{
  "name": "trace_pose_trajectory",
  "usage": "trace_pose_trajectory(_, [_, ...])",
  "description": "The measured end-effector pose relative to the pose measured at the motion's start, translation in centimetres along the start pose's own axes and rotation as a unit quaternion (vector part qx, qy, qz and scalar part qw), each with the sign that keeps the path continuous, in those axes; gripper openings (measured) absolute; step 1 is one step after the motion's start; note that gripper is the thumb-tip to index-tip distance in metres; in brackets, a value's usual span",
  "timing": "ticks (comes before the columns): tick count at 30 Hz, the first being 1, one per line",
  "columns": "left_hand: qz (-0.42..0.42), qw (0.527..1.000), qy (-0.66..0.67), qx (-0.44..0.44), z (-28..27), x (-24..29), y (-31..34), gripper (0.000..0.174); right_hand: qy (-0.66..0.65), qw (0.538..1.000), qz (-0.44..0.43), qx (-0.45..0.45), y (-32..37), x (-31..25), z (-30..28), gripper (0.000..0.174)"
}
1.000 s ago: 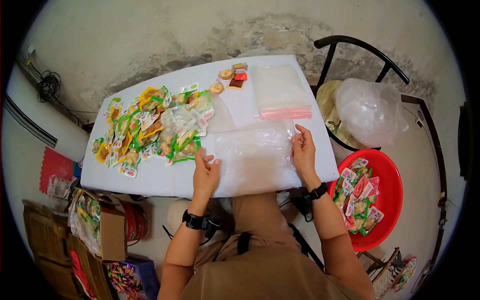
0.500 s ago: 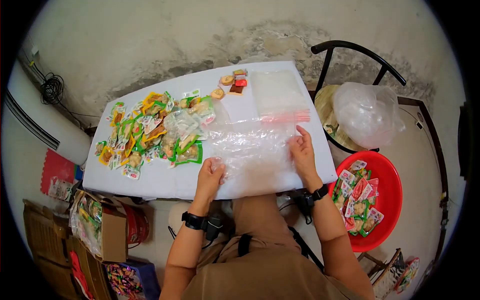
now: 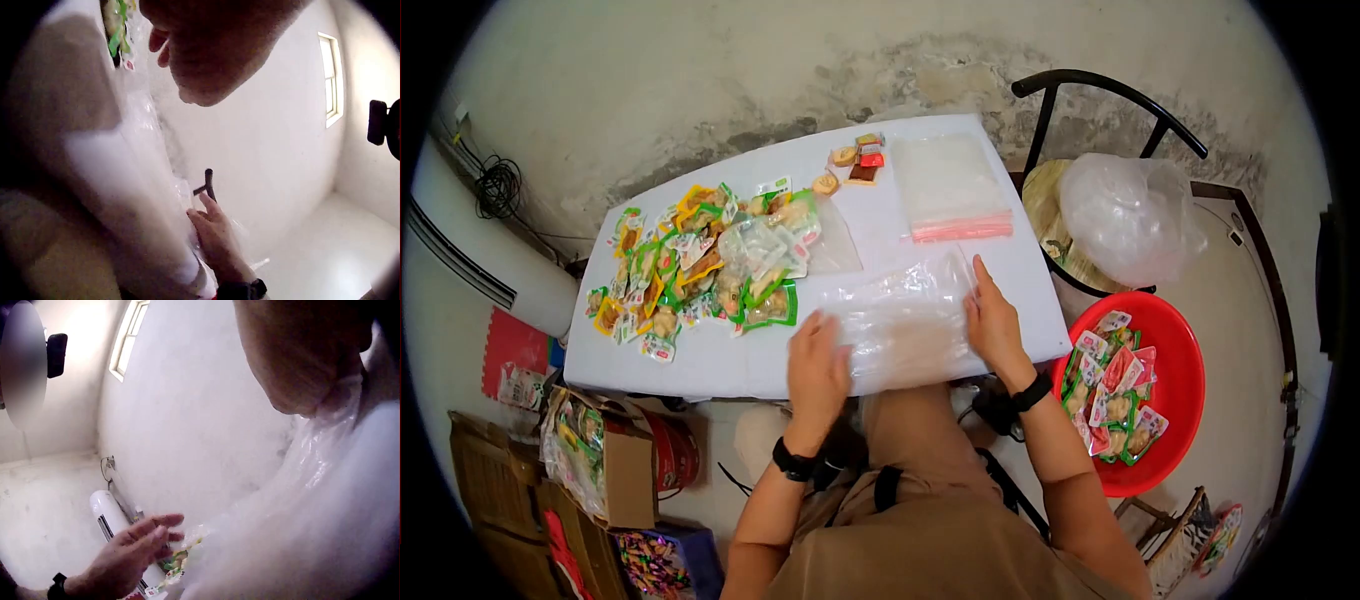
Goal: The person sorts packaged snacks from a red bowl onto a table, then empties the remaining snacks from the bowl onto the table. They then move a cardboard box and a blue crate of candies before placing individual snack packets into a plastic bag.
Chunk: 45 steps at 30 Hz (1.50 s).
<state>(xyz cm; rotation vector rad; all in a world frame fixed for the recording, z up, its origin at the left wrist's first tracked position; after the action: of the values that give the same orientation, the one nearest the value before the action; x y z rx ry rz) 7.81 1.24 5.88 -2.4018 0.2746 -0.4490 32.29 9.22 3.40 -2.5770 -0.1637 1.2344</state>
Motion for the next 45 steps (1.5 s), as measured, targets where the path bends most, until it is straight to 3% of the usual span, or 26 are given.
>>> trace_pose_trajectory(2, [0.117, 0.982, 0.112, -0.097, 1.4, 1.8, -0.9, 0.046, 0.006, 1.0, 0.021, 0.005, 0.1, -0.7, 0.1, 0.059])
trace_pose_trajectory(3, [0.116, 0.982, 0.112, -0.096, 2.1, 2.8, -1.0, 0.046, 0.007, 1.0, 0.019, 0.005, 0.1, -0.7, 0.2, 0.059])
trace_pose_trajectory(6, [0.11, 0.956, 0.026, -0.271, 5.1, 3.8, -0.1, 0.05, 0.08, 0.997, 0.014, 0.019, 0.0, -0.5, -0.1, 0.057])
trace_pose_trajectory(9, [0.101, 0.948, 0.013, -0.302, 4.5, 4.2, 0.2, 0.053, 0.188, 0.978, 0.075, -0.044, -0.2, -0.7, -1.0, 0.054])
trace_pose_trajectory(11, [0.106, 0.952, 0.012, -0.287, 4.5, 3.9, -0.1, 0.055, 0.188, 0.979, -0.071, 0.035, -0.2, -1.2, -1.0, 0.05])
trace_pose_trajectory(12, [0.111, 0.956, 0.011, -0.272, 4.5, 3.7, -0.3, 0.056, 0.188, 0.979, -0.074, 0.034, -0.3, -1.7, -0.7, 0.05])
trace_pose_trajectory(14, [0.108, 0.961, 0.016, -0.252, 4.8, 3.1, -1.7, 0.057, 0.176, 0.961, -0.206, -0.063, 0.2, -3.5, 0.6, 0.051])
trace_pose_trajectory(19, [0.095, 0.964, -0.021, -0.249, 7.4, 0.6, -3.4, 0.059, 0.236, 0.948, -0.176, -0.123, -0.8, -2.5, 3.1, 0.056])
trace_pose_trajectory(21, [0.053, 0.956, -0.016, -0.286, 7.1, -0.4, -3.6, 0.06, 0.287, 0.938, -0.095, -0.169, -1.0, -1.9, 2.9, 0.064])
trace_pose_trajectory(24, [0.044, 0.958, -0.029, -0.283, 6.7, -2.0, -3.4, 0.063, 0.305, 0.938, -0.048, -0.158, -1.1, -1.1, 1.7, 0.071])
trace_pose_trajectory(27, [0.032, 0.965, -0.034, -0.258, 6.4, -1.8, -2.8, 0.064, 0.292, 0.943, -0.061, -0.146, -1.1, -0.2, 1.8, 0.072])
trace_pose_trajectory(30, [0.106, 0.964, -0.001, -0.245, 4.5, 1.7, -2.3, 0.064, 0.293, 0.943, -0.062, -0.143, -1.0, -0.4, 1.8, 0.072])
trace_pose_trajectory(37, [0.098, 0.951, 0.018, -0.294, 0.8, 0.0, 0.6, 0.072, 0.288, 0.946, -0.075, -0.132, -0.6, -0.5, 0.8, 0.074])
trace_pose_trajectory(39, [0.091, 0.949, 0.024, -0.302, -0.7, -0.7, 1.1, 0.074, 0.253, 0.941, -0.142, -0.171, 0.4, -2.3, -1.5, 0.076])
trace_pose_trajectory(40, [0.124, 0.94, 0.024, -0.317, -1.1, -1.2, 1.7, 0.071, 0.252, 0.942, -0.143, -0.171, 1.0, -2.5, -2.2, 0.076])
trace_pose_trajectory(42, [0.159, 0.93, 0.024, -0.331, -1.5, -1.9, 2.6, 0.068, 0.272, 0.901, -0.195, -0.277, 2.3, -2.1, -3.2, 0.076])
trace_pose_trajectory(44, [0.215, 0.94, 0.008, -0.266, -1.6, -2.4, 3.0, 0.048, 0.244, 0.915, -0.179, -0.267, 2.7, -1.0, -3.9, 0.069])
trace_pose_trajectory(45, [0.216, 0.94, 0.008, -0.263, -1.6, -2.6, 3.0, 0.048, 0.215, 0.927, -0.163, -0.26, 2.8, -0.5, -4.3, 0.063])
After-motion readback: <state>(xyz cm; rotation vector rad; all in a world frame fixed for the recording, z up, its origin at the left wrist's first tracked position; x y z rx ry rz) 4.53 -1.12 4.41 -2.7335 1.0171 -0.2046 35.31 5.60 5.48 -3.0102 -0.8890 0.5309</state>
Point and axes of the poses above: each hand's wrist, its own y-axis away from the middle knuckle, its own z-axis out of the palm, x = y × z, the point moved 1 cm from there along -y, towards the middle knuckle, and after that the axes turned 10 degrees about z, right-handed, at the moved point
